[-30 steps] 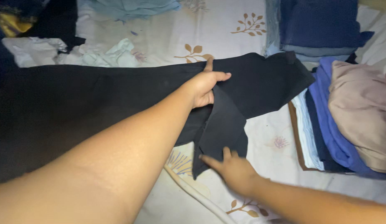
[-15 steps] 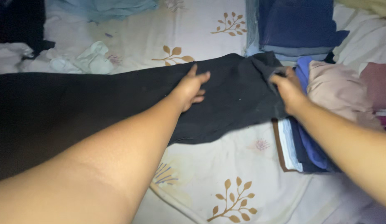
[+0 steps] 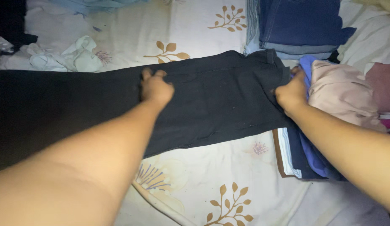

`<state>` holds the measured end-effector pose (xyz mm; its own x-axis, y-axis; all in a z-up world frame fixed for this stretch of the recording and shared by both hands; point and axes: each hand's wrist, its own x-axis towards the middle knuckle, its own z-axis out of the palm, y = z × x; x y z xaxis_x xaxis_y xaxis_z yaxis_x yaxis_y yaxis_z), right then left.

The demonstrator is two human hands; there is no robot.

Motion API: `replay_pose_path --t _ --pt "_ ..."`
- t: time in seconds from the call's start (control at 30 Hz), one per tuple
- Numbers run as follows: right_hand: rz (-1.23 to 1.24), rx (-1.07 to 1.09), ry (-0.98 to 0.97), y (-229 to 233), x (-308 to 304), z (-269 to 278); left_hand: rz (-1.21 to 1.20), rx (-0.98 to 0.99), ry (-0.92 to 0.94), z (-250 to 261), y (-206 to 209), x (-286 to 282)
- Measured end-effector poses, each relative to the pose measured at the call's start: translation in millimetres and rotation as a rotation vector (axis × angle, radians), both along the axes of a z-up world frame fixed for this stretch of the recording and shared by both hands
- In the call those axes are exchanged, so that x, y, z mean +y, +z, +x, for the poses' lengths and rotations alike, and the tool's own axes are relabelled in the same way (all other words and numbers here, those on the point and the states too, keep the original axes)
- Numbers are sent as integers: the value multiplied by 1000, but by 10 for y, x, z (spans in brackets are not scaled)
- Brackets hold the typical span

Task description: The person folds black pants and a white long-sleeved shirt by hand on a bed.

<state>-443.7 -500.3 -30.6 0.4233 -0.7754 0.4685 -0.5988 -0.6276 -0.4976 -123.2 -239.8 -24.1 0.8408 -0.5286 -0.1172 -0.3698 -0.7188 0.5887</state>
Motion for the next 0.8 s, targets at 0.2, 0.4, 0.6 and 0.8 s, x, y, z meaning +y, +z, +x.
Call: replay_pose_path --t 0.2,0.4,0.6,0.8 --pt "658 10 76 473 -166 212 316 -122 -470 418 -63 30" --pt "321 129 451 419 -647 263 229 54 -279 595 -74 -159" --pt "166 352 349 436 -790 261 -74 -134 -18 501 87 -111" --pt "495 567 -181 375 -660 412 376 23 -191 251 89 -228"
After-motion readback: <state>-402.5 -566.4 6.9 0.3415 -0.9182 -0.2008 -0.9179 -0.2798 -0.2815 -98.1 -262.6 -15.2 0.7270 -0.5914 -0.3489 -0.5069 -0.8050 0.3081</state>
